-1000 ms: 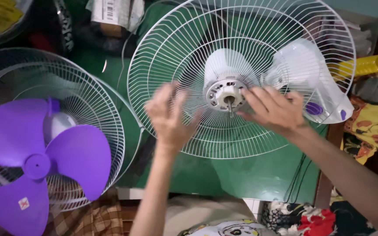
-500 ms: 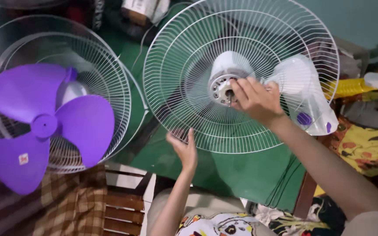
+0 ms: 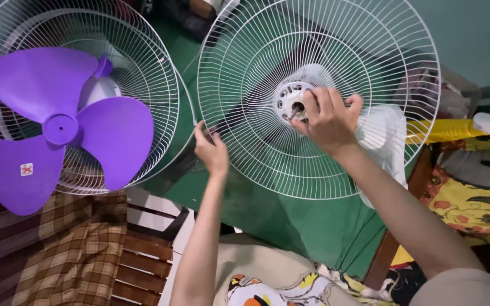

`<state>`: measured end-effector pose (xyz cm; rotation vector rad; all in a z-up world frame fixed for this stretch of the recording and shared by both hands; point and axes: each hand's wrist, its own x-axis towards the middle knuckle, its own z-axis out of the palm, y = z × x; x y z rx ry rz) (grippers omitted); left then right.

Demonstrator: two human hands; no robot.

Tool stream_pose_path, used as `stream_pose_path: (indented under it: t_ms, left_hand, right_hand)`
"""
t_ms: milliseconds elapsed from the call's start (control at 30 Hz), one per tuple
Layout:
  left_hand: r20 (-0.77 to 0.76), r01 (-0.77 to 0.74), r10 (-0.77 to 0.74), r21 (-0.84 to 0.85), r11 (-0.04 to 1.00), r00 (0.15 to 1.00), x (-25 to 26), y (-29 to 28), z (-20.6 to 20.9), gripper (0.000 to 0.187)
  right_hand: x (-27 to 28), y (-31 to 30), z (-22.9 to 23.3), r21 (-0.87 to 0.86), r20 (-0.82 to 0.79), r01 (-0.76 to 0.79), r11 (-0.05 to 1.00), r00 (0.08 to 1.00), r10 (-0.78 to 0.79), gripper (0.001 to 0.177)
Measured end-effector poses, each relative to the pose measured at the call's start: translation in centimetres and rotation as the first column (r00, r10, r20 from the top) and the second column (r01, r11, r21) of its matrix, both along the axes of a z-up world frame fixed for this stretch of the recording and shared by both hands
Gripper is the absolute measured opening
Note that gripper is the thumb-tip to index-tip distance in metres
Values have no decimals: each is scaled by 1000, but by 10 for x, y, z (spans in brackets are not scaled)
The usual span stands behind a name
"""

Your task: The person disassembles a purple table fan by removing the front grille, unscrewing the blade nut, and detaching the fan blades from the motor shaft. The person then removes the rear grille and manipulates the motor housing.

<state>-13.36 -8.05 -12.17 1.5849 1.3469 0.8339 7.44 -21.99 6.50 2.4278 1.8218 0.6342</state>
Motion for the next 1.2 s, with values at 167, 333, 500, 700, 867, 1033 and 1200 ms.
stream_pose_path:
  t_ms: [167, 333, 500, 700, 867, 1033, 1200]
  left_hand:
    - [-276, 362, -292, 249, 899, 916, 21, -35, 59, 111]
    - [-217, 532, -501, 114, 839, 838, 62, -59, 88, 141]
    - [-90, 379, -373, 60, 924, 924, 95, -70, 74, 151]
    - [12, 258, -258, -7, 966, 966, 111, -74, 62, 159]
    - [29, 286, -288, 64, 956, 957, 109, -70, 61, 159]
    - [22, 317, -319, 72, 946, 948, 107, -70, 58, 157]
    - [50, 312, -319, 108, 944, 946, 105, -69, 59, 155]
  right_hand:
    - [6, 6, 11, -76, -33, -99, 992, 995, 97, 73]
    - [21, 19, 19, -213, 25, -246, 946, 966, 257, 68]
    - [30, 34, 20, -295, 2, -344, 891, 933, 361, 61]
    - [34, 37, 20, -233, -100, -411, 881, 912, 399, 58]
    - [39, 38, 16, -198, -165, -464, 863, 884, 437, 55]
    - [45, 39, 12, -214, -154, -537, 816, 844, 514, 50]
    - [54, 46, 9, -234, -175, -634, 737, 773, 609, 36]
